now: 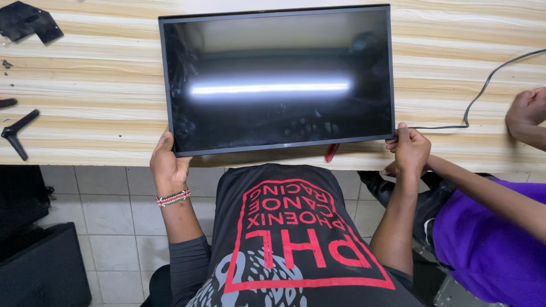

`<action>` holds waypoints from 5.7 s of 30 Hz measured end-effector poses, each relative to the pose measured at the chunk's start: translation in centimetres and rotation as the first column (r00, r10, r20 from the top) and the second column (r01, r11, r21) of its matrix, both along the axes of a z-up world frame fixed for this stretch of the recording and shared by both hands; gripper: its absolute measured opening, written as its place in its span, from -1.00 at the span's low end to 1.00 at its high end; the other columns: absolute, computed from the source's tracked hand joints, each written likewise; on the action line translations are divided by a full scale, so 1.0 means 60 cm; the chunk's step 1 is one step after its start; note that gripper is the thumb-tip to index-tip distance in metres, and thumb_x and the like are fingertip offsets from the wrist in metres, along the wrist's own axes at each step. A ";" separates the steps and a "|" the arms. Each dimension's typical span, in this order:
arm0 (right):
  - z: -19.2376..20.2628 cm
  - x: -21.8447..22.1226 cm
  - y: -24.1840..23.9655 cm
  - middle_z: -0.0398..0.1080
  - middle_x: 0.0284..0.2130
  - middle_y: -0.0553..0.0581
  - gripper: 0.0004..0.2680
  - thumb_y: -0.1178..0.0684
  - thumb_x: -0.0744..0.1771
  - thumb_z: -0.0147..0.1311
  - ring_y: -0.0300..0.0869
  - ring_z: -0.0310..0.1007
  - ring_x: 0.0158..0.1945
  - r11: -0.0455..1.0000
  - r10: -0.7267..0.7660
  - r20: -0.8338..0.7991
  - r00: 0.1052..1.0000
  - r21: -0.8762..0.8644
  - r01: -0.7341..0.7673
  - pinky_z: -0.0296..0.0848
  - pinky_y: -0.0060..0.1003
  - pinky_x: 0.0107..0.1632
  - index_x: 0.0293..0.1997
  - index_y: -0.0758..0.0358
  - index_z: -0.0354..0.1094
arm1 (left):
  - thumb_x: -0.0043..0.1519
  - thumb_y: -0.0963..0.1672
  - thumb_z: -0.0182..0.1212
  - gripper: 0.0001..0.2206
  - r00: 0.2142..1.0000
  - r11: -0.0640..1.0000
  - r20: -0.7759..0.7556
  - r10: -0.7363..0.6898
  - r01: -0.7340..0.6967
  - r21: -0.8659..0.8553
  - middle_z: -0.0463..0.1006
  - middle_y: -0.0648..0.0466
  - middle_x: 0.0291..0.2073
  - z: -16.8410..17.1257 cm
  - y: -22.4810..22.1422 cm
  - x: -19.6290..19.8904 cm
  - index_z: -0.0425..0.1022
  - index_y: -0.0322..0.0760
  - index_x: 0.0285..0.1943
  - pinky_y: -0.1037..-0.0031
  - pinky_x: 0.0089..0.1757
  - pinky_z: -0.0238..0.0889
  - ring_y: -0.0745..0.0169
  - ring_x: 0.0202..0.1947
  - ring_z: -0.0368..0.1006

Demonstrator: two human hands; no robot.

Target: The person handles a monitor, lifting and tilting the screen to access internal components, and then uses a screwdriver to secure screws on the rear casing.

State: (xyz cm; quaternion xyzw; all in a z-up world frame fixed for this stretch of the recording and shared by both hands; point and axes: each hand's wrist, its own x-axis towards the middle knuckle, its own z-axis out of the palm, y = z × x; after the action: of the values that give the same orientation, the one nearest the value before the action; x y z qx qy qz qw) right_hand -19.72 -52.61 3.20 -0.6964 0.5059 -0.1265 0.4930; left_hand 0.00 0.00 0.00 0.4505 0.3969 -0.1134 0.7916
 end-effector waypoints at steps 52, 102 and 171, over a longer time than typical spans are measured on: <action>0.002 -0.002 0.003 0.39 -0.62 0.27 -0.75 0.10 0.50 0.07 -0.22 0.42 -0.61 0.998 0.047 0.000 0.999 -0.028 -0.047 0.39 -0.46 -0.47 -0.36 0.34 0.38 | 0.43 -0.16 0.01 -0.65 0.999 0.999 -0.025 -0.026 0.027 0.027 0.39 -0.41 0.25 -0.020 0.005 -0.009 0.34 -0.33 0.40 -0.45 0.07 0.25 -0.33 0.27 0.35; 0.003 0.003 0.008 0.39 -0.62 0.22 -0.75 0.05 0.48 0.07 -0.23 0.43 -0.59 1.000 -0.009 -0.038 0.999 0.004 0.009 0.41 -0.46 -0.44 -0.39 0.26 0.39 | 0.43 -0.14 0.04 -0.65 0.998 0.997 0.002 -0.062 0.062 0.043 0.41 -0.39 0.24 -0.034 0.011 -0.009 0.35 -0.30 0.40 -0.44 0.05 0.25 -0.35 0.25 0.37; -0.015 0.008 -0.011 0.34 -0.61 0.03 -0.64 -0.14 0.54 0.04 -0.33 0.36 -0.49 0.977 0.086 -0.209 0.974 -0.172 -0.123 0.29 -0.34 -0.36 -0.43 0.15 0.33 | 0.40 -0.20 0.00 -0.71 0.997 0.999 -0.083 -0.004 0.007 0.042 0.64 -0.04 -0.05 0.079 -0.048 0.011 0.51 -0.43 0.25 0.32 -0.17 0.50 0.12 -0.16 0.57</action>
State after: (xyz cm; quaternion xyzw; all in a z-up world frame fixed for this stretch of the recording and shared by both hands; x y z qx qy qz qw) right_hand -19.25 -53.30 2.28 -0.7738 0.5017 -0.0755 0.3792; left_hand 0.69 -2.88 4.75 0.4633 0.4303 -0.1257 0.7644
